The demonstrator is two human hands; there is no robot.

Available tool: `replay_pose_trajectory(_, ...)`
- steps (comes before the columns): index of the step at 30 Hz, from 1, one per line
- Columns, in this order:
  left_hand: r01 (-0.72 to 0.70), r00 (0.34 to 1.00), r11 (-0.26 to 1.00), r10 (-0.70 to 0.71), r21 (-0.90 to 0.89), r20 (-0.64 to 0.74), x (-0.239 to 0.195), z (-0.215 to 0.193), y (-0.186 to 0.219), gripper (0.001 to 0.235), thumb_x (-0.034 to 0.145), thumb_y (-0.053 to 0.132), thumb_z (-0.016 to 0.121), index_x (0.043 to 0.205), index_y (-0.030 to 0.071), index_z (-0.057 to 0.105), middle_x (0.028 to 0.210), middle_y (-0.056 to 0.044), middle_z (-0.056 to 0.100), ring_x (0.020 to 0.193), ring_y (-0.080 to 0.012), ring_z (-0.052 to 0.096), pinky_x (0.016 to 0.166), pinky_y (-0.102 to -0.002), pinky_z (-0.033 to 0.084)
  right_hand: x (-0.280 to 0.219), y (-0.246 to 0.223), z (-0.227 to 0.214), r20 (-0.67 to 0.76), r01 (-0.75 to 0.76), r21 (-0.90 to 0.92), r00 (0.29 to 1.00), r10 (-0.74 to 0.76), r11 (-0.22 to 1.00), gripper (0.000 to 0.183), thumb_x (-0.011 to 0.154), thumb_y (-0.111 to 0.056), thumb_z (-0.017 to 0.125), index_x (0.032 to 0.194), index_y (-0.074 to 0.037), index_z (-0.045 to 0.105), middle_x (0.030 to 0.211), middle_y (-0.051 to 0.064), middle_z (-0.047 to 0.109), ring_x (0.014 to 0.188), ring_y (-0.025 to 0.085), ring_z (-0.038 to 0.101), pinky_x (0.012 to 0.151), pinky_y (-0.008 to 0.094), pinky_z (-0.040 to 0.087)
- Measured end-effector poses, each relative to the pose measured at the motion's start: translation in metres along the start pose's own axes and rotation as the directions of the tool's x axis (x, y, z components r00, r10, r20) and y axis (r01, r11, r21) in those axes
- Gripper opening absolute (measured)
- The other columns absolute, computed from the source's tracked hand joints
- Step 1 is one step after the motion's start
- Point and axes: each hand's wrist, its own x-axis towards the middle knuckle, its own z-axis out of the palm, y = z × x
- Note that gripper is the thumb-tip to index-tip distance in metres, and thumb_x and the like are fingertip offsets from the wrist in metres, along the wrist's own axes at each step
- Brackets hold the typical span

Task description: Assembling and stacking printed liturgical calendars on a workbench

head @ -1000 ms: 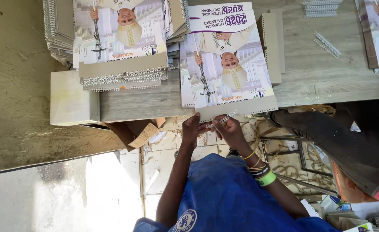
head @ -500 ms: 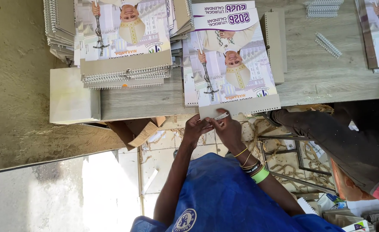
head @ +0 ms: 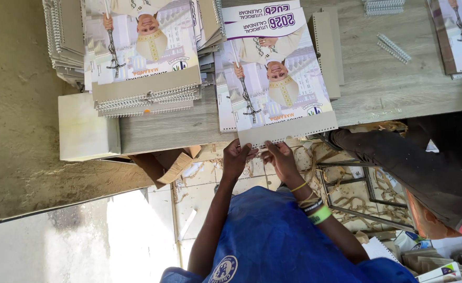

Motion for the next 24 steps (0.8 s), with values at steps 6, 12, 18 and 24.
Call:
replay_pose_trajectory(6, -0.034, 0.998, 0.995, 0.039, 0.094, -0.051, -0.016, 0.015, 0.033, 0.037, 0.102, 0.020, 0.078, 0.128, -0.004, 0.067, 0.100, -0.020, 0.078, 0.093, -0.0285, 0.081, 0.085, -0.039, 0.068, 0.022, 0.012, -0.017, 0.082, 0.060, 0.035, 0.995, -0.063, 0.998, 0.027, 0.101, -0.017, 0.084, 0.088, 0.004, 0.072, 0.085, 0.026, 0.079, 0.069, 0.027, 0.079, 0.059, 0.032, 0.064)
replay_pose_trajectory(12, -0.051, 0.995, 0.997, 0.057, 0.065, -0.085, 0.003, 0.000, 0.004, 0.031, 0.101, 0.017, 0.080, 0.122, -0.004, 0.070, 0.096, -0.020, 0.079, 0.092, -0.0297, 0.081, 0.084, -0.040, 0.069, 0.021, -0.024, -0.037, 0.003, 0.132, 0.040, 0.991, -0.132, 0.990, 0.026, 0.103, -0.014, 0.081, 0.088, -0.001, 0.064, 0.085, 0.027, 0.078, 0.064, 0.028, 0.079, 0.055, 0.033, 0.064)
replay_pose_trajectory(18, -0.064, 0.973, 0.988, 0.093, 0.138, -0.210, -0.021, 0.029, 0.042, 0.026, 0.096, 0.021, 0.085, 0.110, 0.001, 0.075, 0.079, -0.013, 0.075, 0.079, -0.0199, 0.078, 0.078, -0.035, 0.067, 0.022, -0.026, -0.030, -0.040, 0.215, -0.126, 0.974, -0.221, 0.969, 0.045, 0.107, -0.023, 0.080, 0.071, 0.000, 0.064, 0.062, 0.023, 0.070, 0.047, 0.026, 0.071, 0.045, 0.035, 0.060)
replay_pose_trajectory(24, 0.112, 0.922, 0.994, -0.105, -0.004, -0.372, -0.023, 0.019, 0.030, 0.038, 0.092, 0.040, 0.089, 0.098, 0.005, 0.075, 0.072, -0.020, 0.078, 0.068, -0.0221, 0.080, 0.069, -0.031, 0.068, 0.024, -0.027, -0.019, -0.079, 0.204, -0.163, 0.972, -0.219, 0.965, 0.063, 0.107, -0.032, 0.079, 0.054, -0.003, 0.060, 0.043, 0.015, 0.055, 0.037, 0.023, 0.063, 0.040, 0.034, 0.056)
